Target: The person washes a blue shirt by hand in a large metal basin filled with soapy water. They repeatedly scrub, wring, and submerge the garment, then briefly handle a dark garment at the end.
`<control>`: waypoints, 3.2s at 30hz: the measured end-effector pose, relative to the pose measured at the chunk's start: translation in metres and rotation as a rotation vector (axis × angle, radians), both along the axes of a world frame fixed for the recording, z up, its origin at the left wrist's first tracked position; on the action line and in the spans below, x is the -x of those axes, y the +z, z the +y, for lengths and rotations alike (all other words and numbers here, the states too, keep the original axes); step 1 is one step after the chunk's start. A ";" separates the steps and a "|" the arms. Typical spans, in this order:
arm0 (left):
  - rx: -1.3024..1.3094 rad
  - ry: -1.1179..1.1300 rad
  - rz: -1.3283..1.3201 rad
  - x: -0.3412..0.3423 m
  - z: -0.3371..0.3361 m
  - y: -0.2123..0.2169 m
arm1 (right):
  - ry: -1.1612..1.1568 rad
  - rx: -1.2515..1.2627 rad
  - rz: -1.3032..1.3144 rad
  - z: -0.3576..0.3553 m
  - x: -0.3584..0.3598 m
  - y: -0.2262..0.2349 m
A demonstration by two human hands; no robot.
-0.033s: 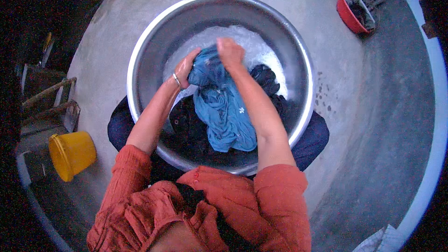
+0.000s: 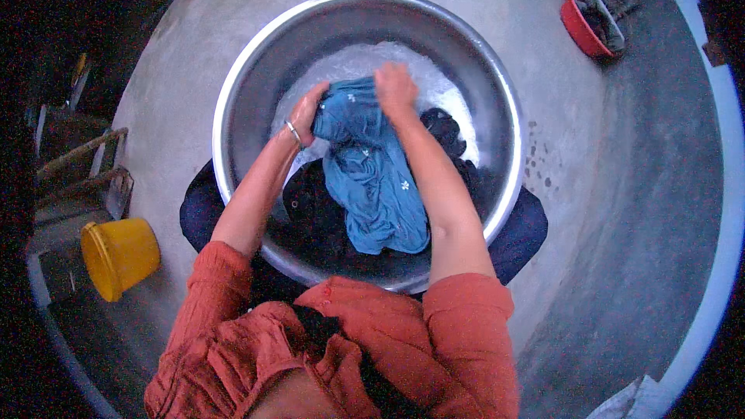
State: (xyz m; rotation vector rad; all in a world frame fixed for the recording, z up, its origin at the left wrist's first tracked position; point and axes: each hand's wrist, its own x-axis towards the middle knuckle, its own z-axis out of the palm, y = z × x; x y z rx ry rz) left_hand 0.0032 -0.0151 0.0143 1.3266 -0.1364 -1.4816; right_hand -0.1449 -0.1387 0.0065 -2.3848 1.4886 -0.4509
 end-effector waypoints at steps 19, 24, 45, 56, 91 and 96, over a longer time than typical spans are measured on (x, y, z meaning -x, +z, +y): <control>-0.062 0.164 0.118 0.006 0.011 -0.019 | 0.281 0.212 -0.563 0.087 -0.056 0.040; -0.116 0.001 -0.109 -0.010 0.005 0.016 | -0.030 -0.023 0.007 0.008 -0.015 0.022; -0.046 -0.029 -0.197 0.010 0.013 0.061 | 0.004 0.127 -0.458 0.046 -0.041 0.043; 0.272 -0.861 -1.245 -0.003 0.030 0.049 | 0.419 -0.224 -0.616 0.064 0.021 0.082; -0.315 -0.694 -1.097 -0.043 0.021 0.009 | -0.052 -0.189 -0.077 -0.029 0.064 0.044; -0.105 -0.519 -1.275 -0.036 0.033 -0.013 | 0.126 -0.266 -0.065 -0.004 0.027 -0.012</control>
